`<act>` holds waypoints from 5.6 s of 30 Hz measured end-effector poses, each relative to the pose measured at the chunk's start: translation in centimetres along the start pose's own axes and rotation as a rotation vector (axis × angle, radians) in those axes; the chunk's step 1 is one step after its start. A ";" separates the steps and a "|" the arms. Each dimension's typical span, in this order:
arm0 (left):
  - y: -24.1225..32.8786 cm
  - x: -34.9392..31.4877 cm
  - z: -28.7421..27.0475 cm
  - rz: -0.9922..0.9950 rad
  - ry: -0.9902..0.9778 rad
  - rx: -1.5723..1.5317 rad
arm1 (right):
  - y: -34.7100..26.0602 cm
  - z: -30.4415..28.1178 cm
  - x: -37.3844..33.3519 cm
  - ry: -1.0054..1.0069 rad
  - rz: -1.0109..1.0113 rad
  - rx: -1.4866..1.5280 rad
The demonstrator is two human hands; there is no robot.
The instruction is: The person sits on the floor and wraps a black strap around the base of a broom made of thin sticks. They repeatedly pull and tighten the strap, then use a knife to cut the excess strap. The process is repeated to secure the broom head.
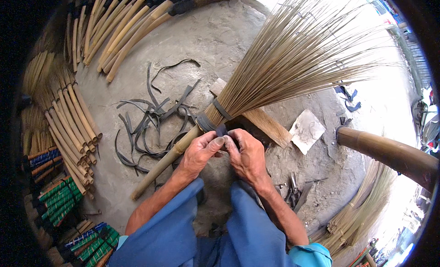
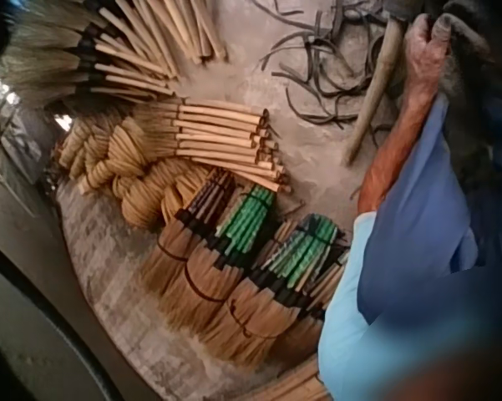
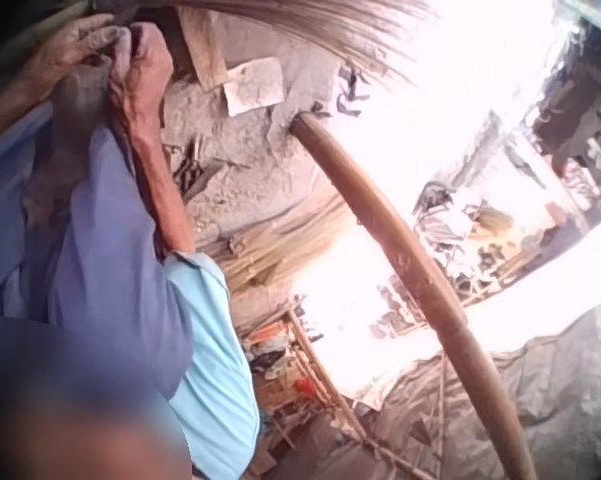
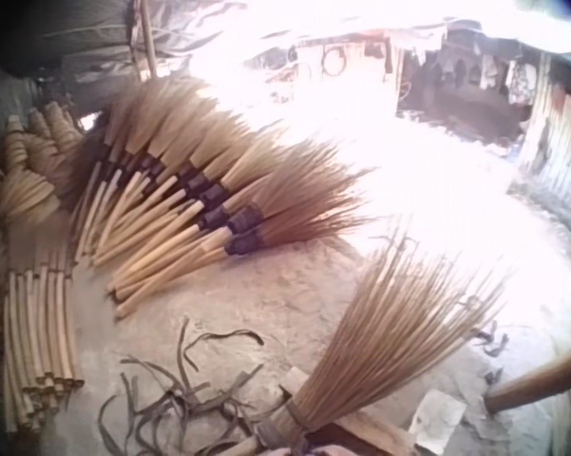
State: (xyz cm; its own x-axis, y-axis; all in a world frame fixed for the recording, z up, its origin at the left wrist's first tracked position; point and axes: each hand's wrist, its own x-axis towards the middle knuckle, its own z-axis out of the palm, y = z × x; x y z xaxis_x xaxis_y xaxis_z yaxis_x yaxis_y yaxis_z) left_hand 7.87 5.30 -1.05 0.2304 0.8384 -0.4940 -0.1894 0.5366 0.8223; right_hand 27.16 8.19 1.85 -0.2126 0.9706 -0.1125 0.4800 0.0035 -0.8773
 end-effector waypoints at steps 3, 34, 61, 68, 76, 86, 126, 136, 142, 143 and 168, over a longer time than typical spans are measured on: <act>-0.1 0.5 0.2 0.044 -0.002 0.025 | -0.3 0.5 -0.3 0.026 -0.004 0.028; 0.7 4.9 1.1 0.343 0.465 0.977 | 0.2 -2.6 -0.4 -0.016 0.243 0.272; 2.9 5.0 -1.8 0.335 0.345 1.169 | 3.9 -1.1 -2.3 0.029 0.320 0.167; 4.6 5.1 -3.6 0.081 -0.068 0.595 | 3.7 -0.9 -2.5 0.025 0.297 0.127; 0.9 3.9 -0.7 0.468 0.387 1.037 | 3.8 -0.8 -2.5 0.032 0.286 0.154; 1.0 4.3 -0.2 0.466 0.366 0.929 | 3.1 -0.5 -2.3 0.032 0.310 0.155; 0.2 4.1 -0.2 0.339 0.308 0.529 | 2.4 3.4 -0.2 0.286 0.251 0.245; 0.6 4.5 0.5 0.418 0.357 0.637 | 2.2 3.6 0.0 0.282 0.259 0.305; 0.0 5.7 -0.8 0.326 0.268 0.440 | 3.0 2.6 -0.8 0.031 0.419 0.661; -0.2 5.8 -1.0 0.323 0.251 0.412 | 3.2 2.1 -1.3 -0.074 0.421 0.682; -1.0 6.0 -0.2 0.360 0.212 0.672 | 15.7 -17.0 -33.8 -0.196 0.351 -0.545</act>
State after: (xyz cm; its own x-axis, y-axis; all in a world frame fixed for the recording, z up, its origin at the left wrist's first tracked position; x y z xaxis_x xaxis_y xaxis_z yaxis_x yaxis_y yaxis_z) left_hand 9.22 9.75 -4.90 0.0653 0.9861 -0.1530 0.4153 0.1126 0.9027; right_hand 56.32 -20.52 -0.17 -0.0914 0.8752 -0.4751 0.8984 -0.1333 -0.4184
